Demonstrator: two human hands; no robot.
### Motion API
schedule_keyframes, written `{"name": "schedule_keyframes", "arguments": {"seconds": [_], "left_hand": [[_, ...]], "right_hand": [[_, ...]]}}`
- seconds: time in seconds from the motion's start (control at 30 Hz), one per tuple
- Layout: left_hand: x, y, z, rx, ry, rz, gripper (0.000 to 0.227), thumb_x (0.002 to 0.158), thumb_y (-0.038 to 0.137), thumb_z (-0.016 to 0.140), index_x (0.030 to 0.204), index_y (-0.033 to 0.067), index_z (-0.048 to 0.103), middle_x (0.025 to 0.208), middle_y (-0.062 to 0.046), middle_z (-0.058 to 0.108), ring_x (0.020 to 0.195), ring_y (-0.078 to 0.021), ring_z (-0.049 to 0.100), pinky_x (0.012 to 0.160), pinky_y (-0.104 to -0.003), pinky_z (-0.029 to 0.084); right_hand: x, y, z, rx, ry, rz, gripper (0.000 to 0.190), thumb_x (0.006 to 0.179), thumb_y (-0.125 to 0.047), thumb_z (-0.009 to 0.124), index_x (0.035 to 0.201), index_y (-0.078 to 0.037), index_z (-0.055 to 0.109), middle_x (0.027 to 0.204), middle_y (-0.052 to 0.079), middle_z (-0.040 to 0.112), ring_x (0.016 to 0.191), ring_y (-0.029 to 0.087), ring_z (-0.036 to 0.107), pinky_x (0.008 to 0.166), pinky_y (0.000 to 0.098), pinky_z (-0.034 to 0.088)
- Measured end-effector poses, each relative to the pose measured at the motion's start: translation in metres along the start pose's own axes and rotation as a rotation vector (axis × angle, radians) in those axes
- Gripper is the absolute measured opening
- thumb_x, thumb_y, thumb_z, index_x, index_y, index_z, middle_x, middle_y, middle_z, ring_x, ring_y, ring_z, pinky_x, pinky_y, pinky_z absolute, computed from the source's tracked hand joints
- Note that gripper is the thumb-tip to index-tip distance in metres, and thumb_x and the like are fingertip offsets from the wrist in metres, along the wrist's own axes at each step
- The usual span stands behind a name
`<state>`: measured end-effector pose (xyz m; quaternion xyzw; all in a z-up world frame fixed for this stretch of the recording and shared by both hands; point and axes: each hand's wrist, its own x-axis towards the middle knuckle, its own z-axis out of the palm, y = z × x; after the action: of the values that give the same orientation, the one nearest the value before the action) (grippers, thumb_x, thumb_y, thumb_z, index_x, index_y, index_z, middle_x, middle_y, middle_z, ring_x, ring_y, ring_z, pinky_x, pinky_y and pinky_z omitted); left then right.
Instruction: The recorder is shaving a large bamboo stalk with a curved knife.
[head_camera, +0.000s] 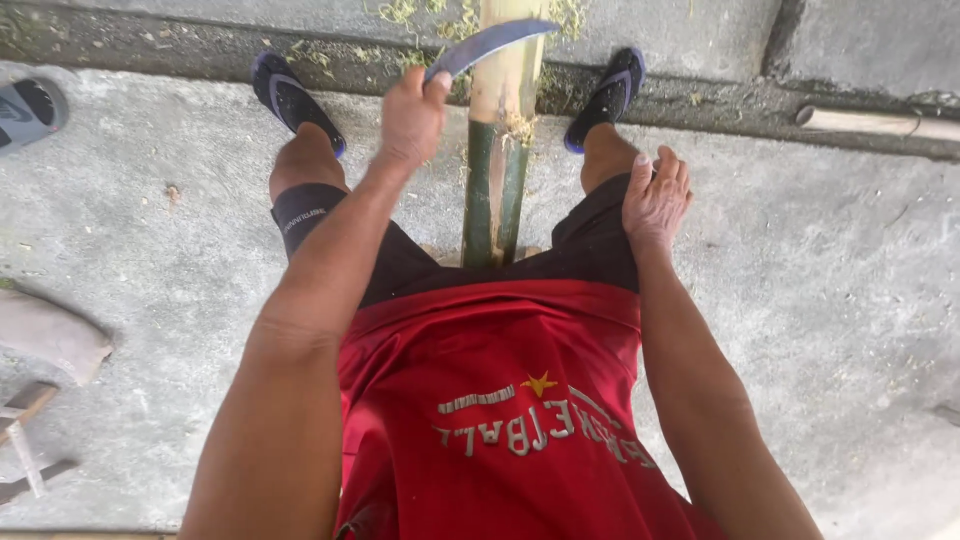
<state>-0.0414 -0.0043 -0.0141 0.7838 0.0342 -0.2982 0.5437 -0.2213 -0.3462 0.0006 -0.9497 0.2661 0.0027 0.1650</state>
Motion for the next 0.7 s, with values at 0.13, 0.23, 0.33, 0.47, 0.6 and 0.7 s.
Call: {"name": "schedule_keyframes", "arguments": {"seconds": [0.13, 0.23, 0.33, 0.47, 0.6, 0.7], "left_hand": [[-0.006, -0.006, 0.006, 0.265, -0.159, 0.226, 0.027, 0.107, 0.035, 0.058, 0.098, 0.0103, 0.063, 0.069, -0.001, 0.062, 0.055, -0.0065, 0.058, 0.046, -0.027, 0.047], [-0.007, 0.02, -0.006, 0.126, -0.067, 0.043, 0.032, 0.109, 0.036, 0.057, 0.093, 0.0088, 0.061, 0.073, -0.004, 0.058, 0.057, -0.0111, 0.053, 0.046, -0.032, 0.048], [-0.017, 0.015, 0.001, 0.057, -0.074, -0.044, 0.028, 0.108, 0.038, 0.047, 0.097, 0.0134, 0.053, 0.071, -0.003, 0.059, 0.051, -0.0104, 0.055, 0.041, -0.032, 0.049], [-0.015, 0.016, 0.0, -0.022, -0.068, -0.018, 0.031, 0.108, 0.039, 0.049, 0.098, 0.0108, 0.056, 0.069, -0.003, 0.057, 0.05, -0.0108, 0.051, 0.039, -0.029, 0.047], [-0.012, 0.007, 0.0, 0.18, -0.228, 0.001, 0.031, 0.108, 0.039, 0.049, 0.1, 0.0109, 0.058, 0.072, 0.0, 0.058, 0.05, -0.008, 0.053, 0.038, -0.026, 0.046], [-0.01, 0.013, 0.001, -0.194, 0.13, -0.118, 0.028, 0.106, 0.035, 0.048, 0.098, 0.0098, 0.055, 0.067, -0.003, 0.057, 0.044, -0.0094, 0.05, 0.032, -0.027, 0.046]], "right_hand": [[-0.002, -0.003, -0.006, 0.002, -0.025, 0.026, 0.061, 0.109, -0.057, 0.038, 0.14, -0.006, 0.055, 0.126, 0.018, 0.061, 0.122, 0.038, 0.054, 0.105, 0.055, 0.037], [0.005, -0.002, 0.001, 0.007, -0.011, 0.017, 0.061, 0.11, -0.057, 0.039, 0.14, -0.006, 0.055, 0.126, 0.018, 0.061, 0.122, 0.038, 0.055, 0.105, 0.0544, 0.037], [-0.003, 0.001, -0.001, -0.001, -0.018, 0.033, 0.061, 0.11, -0.057, 0.039, 0.139, -0.006, 0.055, 0.126, 0.017, 0.061, 0.123, 0.037, 0.055, 0.105, 0.0539, 0.038], [0.003, -0.003, -0.001, 0.003, -0.018, 0.029, 0.06, 0.109, -0.055, 0.038, 0.139, -0.006, 0.055, 0.126, 0.017, 0.062, 0.123, 0.037, 0.056, 0.105, 0.054, 0.038], [-0.003, -0.007, -0.005, -0.005, -0.021, 0.026, 0.059, 0.111, -0.054, 0.037, 0.139, -0.005, 0.055, 0.128, 0.018, 0.061, 0.124, 0.037, 0.055, 0.105, 0.0538, 0.037], [0.004, -0.009, 0.001, 0.001, -0.01, 0.012, 0.059, 0.111, -0.054, 0.036, 0.139, -0.005, 0.055, 0.129, 0.019, 0.06, 0.125, 0.038, 0.054, 0.105, 0.0539, 0.037]]}}
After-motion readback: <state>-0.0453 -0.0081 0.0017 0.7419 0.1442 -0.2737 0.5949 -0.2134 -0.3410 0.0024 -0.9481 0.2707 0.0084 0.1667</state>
